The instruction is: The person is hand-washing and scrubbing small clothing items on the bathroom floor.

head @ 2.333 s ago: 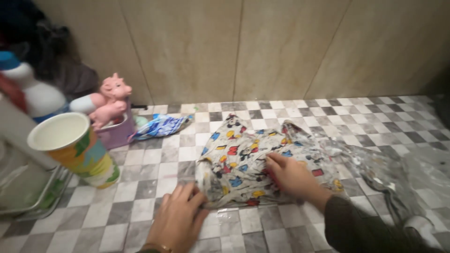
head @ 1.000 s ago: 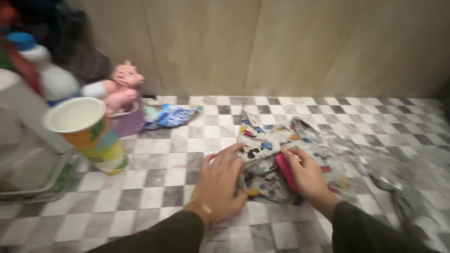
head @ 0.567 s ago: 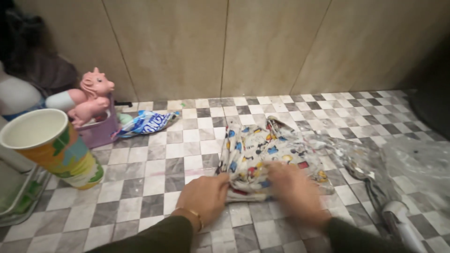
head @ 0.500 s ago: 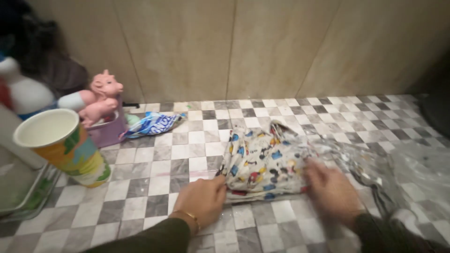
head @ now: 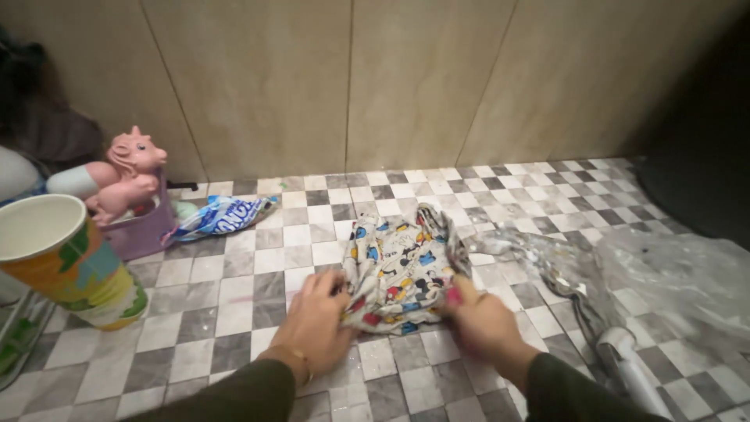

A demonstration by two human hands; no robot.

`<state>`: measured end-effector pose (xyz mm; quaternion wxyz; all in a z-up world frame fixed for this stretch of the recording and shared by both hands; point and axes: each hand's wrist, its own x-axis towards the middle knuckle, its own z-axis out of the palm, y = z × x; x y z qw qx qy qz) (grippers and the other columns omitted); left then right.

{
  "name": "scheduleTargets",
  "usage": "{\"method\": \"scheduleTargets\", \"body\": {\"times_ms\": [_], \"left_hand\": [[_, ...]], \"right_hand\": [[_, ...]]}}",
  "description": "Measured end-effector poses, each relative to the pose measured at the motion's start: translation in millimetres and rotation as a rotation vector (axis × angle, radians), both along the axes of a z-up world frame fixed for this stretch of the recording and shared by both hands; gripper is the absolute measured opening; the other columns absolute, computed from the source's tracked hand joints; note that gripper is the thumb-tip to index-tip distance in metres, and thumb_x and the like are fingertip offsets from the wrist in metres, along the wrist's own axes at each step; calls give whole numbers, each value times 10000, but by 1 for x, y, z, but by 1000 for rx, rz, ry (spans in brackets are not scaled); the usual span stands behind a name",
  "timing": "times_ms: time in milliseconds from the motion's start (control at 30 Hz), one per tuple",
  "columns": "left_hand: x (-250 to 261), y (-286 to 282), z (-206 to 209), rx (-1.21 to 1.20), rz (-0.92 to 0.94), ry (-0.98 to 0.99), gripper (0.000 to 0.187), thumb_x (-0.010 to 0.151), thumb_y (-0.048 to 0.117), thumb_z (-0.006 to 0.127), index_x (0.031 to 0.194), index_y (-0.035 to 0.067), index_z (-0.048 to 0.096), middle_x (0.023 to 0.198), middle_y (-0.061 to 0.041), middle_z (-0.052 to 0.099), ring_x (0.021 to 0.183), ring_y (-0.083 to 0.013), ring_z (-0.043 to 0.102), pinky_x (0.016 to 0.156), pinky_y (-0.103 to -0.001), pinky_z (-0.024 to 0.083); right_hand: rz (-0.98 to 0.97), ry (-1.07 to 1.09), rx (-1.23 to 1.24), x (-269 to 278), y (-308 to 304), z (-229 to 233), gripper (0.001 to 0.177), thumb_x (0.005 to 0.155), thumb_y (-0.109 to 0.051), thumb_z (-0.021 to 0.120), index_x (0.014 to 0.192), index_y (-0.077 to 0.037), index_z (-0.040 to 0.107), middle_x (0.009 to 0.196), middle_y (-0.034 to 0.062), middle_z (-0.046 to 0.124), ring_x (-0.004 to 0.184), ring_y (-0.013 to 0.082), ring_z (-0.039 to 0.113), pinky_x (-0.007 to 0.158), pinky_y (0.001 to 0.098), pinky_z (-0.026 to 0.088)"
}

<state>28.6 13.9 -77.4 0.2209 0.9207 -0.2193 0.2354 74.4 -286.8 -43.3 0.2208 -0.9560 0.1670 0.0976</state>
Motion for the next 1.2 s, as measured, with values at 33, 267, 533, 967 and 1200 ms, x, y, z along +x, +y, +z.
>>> {"method": "scheduleTargets", "body": {"times_ms": [33, 267, 533, 967, 1200], "left_hand": [[4, -6, 20, 1, 9, -5, 262, 830, 400, 731, 968, 197, 638, 1229, -218, 685, 1174, -402, 598, 954, -447, 447], [65, -38, 99, -506, 226, 534, 315, 935, 353, 623, 1111, 94, 655, 946, -208, 738, 907, -378, 703, 811, -477, 540], [90, -40, 137, -1150, 73, 1277, 400, 911, 488, 580, 1018, 118, 686, 859, -28, 760, 767, -148, 708, 679, -342, 580], [-12, -59, 41, -612, 492, 519, 627, 645, 125, 871, 1212, 139, 604, 1143, -120, 535, 1011, -291, 653, 903, -394, 563], [-1, -34, 36, -406, 318, 473, 110, 672, 118, 776, 718, 51, 702, 915, -154, 665, 943, -356, 658, 847, -438, 545]], "right_hand": [[9, -5, 1, 6, -3, 3, 811, 704, -663, 838, 1086, 39, 703, 1030, 235, 728, 982, 334, 708, 900, 419, 561], [-216, -301, 1173, 45, -40, 92, 270, 895, -326, 672, 1060, -119, 617, 901, 90, 643, 736, 257, 591, 607, 421, 490], [-102, -506, 1358, 139, -80, 153, 253, 923, -316, 726, 1009, -155, 550, 913, 18, 569, 788, 196, 553, 682, 383, 534], [680, -480, -53, 44, 59, -7, 332, 1009, -299, 425, 958, -84, 673, 884, 147, 705, 782, 320, 718, 723, 481, 584], [409, -147, -83, 56, -36, 25, 318, 1039, -301, 467, 1217, -150, 683, 1064, 124, 784, 955, 320, 769, 921, 440, 595]]}}
